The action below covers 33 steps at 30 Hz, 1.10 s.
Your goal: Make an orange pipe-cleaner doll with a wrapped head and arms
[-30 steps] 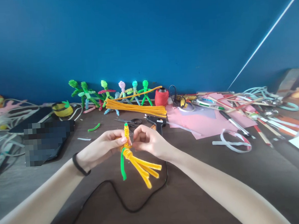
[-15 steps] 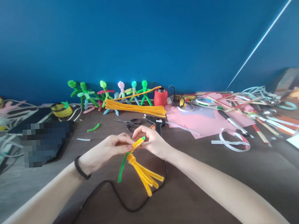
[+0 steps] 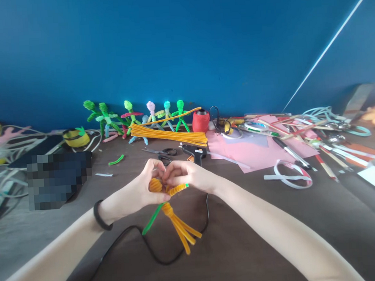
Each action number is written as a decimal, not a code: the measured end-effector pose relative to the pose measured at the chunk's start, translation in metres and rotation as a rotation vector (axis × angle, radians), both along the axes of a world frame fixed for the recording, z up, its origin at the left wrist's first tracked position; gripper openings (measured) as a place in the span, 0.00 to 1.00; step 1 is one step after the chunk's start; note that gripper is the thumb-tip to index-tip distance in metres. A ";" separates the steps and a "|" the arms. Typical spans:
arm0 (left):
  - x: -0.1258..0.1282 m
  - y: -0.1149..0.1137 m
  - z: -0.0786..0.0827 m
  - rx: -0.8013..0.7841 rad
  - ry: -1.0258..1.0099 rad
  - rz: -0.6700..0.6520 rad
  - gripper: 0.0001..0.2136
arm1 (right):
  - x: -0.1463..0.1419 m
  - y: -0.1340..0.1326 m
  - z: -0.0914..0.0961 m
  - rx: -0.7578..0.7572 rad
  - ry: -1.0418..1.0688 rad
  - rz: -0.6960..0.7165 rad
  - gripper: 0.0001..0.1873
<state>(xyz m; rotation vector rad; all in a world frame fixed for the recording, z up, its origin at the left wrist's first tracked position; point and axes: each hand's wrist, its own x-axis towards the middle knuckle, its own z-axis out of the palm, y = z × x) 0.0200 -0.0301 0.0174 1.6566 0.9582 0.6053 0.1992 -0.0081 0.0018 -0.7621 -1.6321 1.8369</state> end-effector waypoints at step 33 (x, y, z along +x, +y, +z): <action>0.003 0.007 0.005 -0.189 -0.086 0.164 0.10 | 0.006 0.003 0.011 0.247 -0.209 -0.187 0.14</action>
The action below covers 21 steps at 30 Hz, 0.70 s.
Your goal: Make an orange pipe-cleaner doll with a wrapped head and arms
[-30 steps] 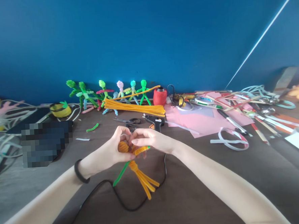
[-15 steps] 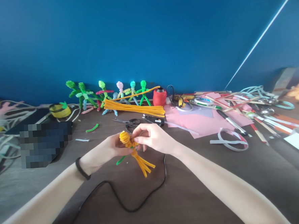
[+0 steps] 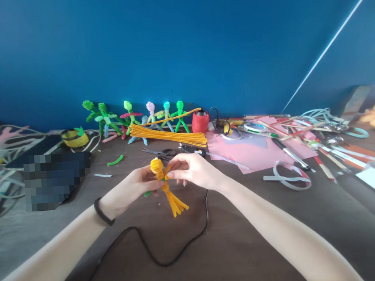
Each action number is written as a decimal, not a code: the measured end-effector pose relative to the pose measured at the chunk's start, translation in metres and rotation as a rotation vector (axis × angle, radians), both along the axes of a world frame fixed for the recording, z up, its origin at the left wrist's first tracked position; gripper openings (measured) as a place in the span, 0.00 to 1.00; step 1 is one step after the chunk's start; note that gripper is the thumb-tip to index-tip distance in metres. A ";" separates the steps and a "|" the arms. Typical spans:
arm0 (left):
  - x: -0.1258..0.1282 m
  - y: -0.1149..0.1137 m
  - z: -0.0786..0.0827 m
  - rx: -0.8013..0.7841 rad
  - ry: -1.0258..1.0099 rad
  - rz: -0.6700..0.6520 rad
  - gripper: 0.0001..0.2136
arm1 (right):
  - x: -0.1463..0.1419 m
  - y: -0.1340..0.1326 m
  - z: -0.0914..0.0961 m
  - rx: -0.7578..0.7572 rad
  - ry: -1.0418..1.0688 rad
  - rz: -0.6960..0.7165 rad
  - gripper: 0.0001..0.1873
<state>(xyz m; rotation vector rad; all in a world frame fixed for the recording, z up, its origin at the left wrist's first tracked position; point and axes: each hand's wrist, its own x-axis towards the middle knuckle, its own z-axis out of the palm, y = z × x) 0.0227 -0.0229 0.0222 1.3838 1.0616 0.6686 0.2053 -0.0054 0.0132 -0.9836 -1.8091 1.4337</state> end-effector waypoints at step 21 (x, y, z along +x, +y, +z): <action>-0.002 0.000 -0.001 -0.141 -0.199 -0.036 0.07 | 0.000 -0.008 0.008 0.659 -0.169 0.032 0.09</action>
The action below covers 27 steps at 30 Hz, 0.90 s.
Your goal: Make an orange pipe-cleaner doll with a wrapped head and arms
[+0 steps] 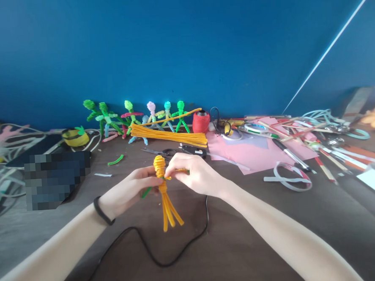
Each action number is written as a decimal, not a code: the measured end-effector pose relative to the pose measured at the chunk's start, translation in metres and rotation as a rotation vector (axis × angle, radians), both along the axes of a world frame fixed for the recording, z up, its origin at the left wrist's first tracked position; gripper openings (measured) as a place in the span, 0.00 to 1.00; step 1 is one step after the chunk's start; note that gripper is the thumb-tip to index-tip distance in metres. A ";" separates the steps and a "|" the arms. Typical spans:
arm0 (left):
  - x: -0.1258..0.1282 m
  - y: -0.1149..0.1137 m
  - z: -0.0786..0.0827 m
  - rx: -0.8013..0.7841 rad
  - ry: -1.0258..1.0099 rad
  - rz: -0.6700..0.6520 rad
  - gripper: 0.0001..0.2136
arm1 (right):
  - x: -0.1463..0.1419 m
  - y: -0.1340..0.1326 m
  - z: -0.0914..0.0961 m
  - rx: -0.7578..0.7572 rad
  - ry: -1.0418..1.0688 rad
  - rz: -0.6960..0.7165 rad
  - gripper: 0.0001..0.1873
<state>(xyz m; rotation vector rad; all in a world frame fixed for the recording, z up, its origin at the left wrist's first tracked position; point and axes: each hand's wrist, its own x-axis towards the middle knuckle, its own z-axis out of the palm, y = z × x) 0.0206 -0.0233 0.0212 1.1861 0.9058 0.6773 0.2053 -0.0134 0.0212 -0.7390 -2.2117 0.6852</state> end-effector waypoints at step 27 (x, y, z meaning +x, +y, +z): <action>0.004 -0.003 0.001 0.074 0.027 0.081 0.11 | -0.003 -0.002 -0.001 -0.433 0.127 -0.013 0.07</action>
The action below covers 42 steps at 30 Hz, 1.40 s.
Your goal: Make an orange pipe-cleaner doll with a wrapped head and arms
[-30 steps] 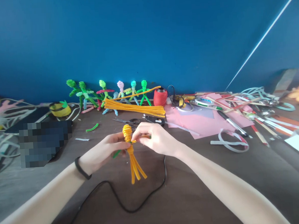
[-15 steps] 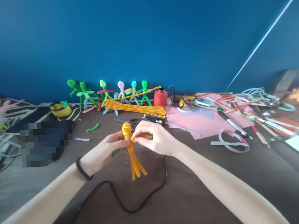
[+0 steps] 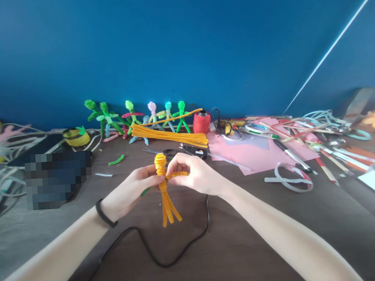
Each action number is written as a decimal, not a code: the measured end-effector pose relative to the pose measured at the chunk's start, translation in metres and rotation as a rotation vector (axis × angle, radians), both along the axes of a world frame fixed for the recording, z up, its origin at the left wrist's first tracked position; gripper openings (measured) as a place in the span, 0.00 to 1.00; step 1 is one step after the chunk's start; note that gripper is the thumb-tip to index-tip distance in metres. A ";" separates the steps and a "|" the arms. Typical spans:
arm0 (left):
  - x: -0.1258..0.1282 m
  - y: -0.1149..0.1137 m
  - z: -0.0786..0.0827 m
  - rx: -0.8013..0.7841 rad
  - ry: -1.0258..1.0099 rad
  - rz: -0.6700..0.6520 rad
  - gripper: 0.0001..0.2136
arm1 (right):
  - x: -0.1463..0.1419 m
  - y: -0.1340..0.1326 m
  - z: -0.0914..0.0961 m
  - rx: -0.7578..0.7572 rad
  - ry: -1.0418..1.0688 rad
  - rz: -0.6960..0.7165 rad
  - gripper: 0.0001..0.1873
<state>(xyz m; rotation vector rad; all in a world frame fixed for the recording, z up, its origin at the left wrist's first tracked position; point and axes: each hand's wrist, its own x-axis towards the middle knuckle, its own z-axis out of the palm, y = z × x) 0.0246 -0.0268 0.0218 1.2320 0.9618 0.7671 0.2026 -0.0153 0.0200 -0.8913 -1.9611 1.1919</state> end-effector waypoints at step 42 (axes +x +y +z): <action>-0.006 0.004 0.002 -0.156 -0.011 0.032 0.05 | 0.001 0.000 -0.013 0.725 -0.289 0.041 0.06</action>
